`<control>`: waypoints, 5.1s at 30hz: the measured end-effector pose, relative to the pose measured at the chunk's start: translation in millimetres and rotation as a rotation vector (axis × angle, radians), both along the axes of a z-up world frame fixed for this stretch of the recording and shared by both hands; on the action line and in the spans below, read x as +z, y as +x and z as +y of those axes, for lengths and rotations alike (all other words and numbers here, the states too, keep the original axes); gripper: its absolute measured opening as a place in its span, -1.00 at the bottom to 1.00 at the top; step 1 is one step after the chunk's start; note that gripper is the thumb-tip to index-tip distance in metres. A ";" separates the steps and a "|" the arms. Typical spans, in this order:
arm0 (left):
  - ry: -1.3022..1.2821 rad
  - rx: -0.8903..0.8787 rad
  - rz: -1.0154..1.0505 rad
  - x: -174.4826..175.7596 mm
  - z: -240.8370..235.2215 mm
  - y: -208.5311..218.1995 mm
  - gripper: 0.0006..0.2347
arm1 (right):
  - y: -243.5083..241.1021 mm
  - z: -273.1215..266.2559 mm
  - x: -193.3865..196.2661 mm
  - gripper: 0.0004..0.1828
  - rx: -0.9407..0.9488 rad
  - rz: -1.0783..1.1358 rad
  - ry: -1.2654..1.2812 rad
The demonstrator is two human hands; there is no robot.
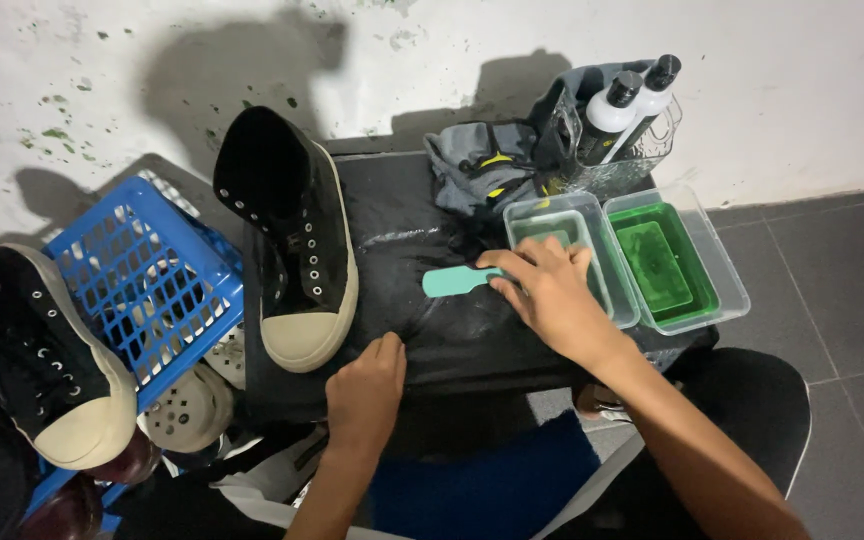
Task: Applying a green liquid substance to the midsole of a black high-top sneaker using a small applicator brush.
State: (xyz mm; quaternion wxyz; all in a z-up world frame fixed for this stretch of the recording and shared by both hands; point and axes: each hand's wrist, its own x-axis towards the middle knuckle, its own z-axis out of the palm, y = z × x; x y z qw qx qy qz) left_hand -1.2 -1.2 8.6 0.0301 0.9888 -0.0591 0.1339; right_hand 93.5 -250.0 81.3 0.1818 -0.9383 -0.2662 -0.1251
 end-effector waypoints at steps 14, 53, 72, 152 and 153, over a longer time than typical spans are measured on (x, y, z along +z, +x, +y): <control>-0.116 0.069 0.129 -5.5 -2.9 5.3 -0.66 | -0.3 -8.8 19.1 -0.69 0.042 0.093 0.156; -0.897 0.115 0.583 24.4 -16.5 43.7 -0.76 | -7.9 -16.2 21.6 -0.76 0.066 -0.089 0.195; -0.592 0.163 0.589 12.4 -8.9 45.7 -0.73 | -9.8 3.8 4.4 -0.85 0.015 -0.096 0.085; -0.570 0.175 0.533 0.8 -11.8 37.1 -0.80 | -16.9 -2.3 13.1 -0.62 0.009 0.036 0.043; -0.559 0.156 0.520 -0.3 -10.5 40.4 -0.80 | -14.5 -1.1 12.0 -0.60 -0.073 0.047 -0.003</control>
